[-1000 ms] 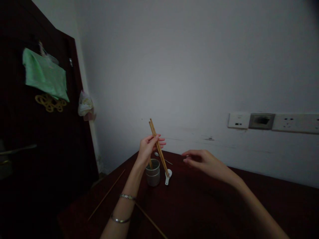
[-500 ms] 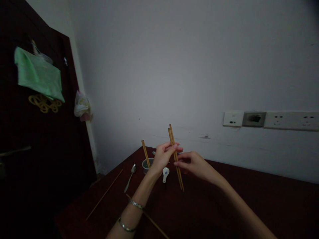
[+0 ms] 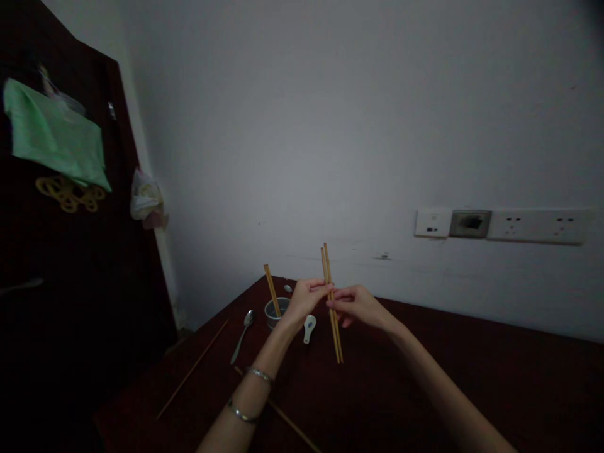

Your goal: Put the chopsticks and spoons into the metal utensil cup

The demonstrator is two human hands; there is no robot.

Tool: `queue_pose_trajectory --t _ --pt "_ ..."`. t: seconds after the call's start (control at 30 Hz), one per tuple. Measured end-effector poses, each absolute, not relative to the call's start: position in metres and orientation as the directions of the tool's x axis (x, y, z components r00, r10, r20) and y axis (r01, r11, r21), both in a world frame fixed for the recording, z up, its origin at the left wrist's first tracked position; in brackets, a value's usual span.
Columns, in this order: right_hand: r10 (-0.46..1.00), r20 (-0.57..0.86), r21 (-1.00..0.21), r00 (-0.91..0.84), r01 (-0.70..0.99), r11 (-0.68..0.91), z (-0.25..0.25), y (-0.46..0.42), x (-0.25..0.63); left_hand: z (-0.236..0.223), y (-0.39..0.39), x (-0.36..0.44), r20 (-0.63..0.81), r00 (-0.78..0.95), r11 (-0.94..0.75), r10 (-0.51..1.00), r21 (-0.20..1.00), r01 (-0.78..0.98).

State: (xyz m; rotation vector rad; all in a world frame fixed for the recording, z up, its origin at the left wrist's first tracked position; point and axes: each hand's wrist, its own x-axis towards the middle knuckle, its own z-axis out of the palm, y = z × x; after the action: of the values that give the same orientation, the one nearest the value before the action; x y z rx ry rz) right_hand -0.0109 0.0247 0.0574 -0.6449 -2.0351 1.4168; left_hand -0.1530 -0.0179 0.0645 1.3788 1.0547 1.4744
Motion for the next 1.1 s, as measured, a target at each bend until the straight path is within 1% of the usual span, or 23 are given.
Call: queue_pose_trajectory --t 0.07,0.13,0.2,0.27,0.33,0.43,0.47,0.53,0.6,0.67,0.93,1.1 --pt "0.667 0.157 -0.948 -0.729 0.078 0.308 0.05 0.036 -0.009 0.06 -0.013 -0.16 0.248 -0.061 -0.25 0.967 0.968 -0.026" --pt "0.703 0.149 -0.945 -0.696 0.109 0.309 0.039 0.05 -0.009 0.054 -0.008 -0.167 0.19 -0.107 -0.186 0.976 0.982 0.044" --pt "0.792 0.153 -0.931 -0.591 0.183 0.316 0.024 0.069 -0.009 0.047 -0.002 -0.172 0.126 -0.122 -0.103 0.985 0.978 0.182" --pt "0.852 0.164 -0.899 -0.498 0.28 0.337 0.006 0.09 -0.012 0.036 0.003 -0.171 0.067 -0.089 -0.031 0.994 0.934 0.356" --pt "0.882 0.159 -0.847 -0.444 0.398 0.353 -0.013 0.111 -0.016 0.024 0.006 -0.165 0.028 -0.081 0.02 0.996 0.844 0.536" --pt "0.877 0.22 -0.692 -0.426 0.566 0.449 -0.036 0.139 -0.024 0.007 0.005 -0.152 0.029 -0.093 0.055 0.995 0.627 0.777" --pt "0.875 0.234 -0.64 -0.423 0.61 0.466 -0.042 0.146 -0.026 0.002 0.003 -0.149 0.027 -0.08 0.053 0.996 0.545 0.837" --pt "0.883 0.23 -0.587 -0.409 0.666 0.461 -0.051 0.159 -0.031 -0.005 0.0 -0.144 0.01 -0.047 0.039 0.999 0.405 0.914" --pt "0.896 0.211 -0.581 -0.391 0.687 0.437 -0.057 0.169 -0.036 -0.01 -0.002 -0.142 -0.002 -0.036 0.035 0.999 0.309 0.951" --pt "0.903 0.204 -0.579 -0.377 0.697 0.422 -0.062 0.177 -0.042 -0.014 -0.003 -0.142 -0.007 -0.042 0.043 0.999 0.256 0.966" --pt "0.92 0.225 -0.577 -0.321 0.717 0.391 -0.077 0.195 -0.063 -0.023 -0.002 -0.131 -0.065 -0.032 0.044 0.997 0.183 0.982" --pt "0.907 0.245 -0.627 -0.344 0.657 0.418 -0.078 0.195 -0.06 -0.026 0.001 -0.127 -0.072 -0.062 0.072 0.995 0.157 0.985"
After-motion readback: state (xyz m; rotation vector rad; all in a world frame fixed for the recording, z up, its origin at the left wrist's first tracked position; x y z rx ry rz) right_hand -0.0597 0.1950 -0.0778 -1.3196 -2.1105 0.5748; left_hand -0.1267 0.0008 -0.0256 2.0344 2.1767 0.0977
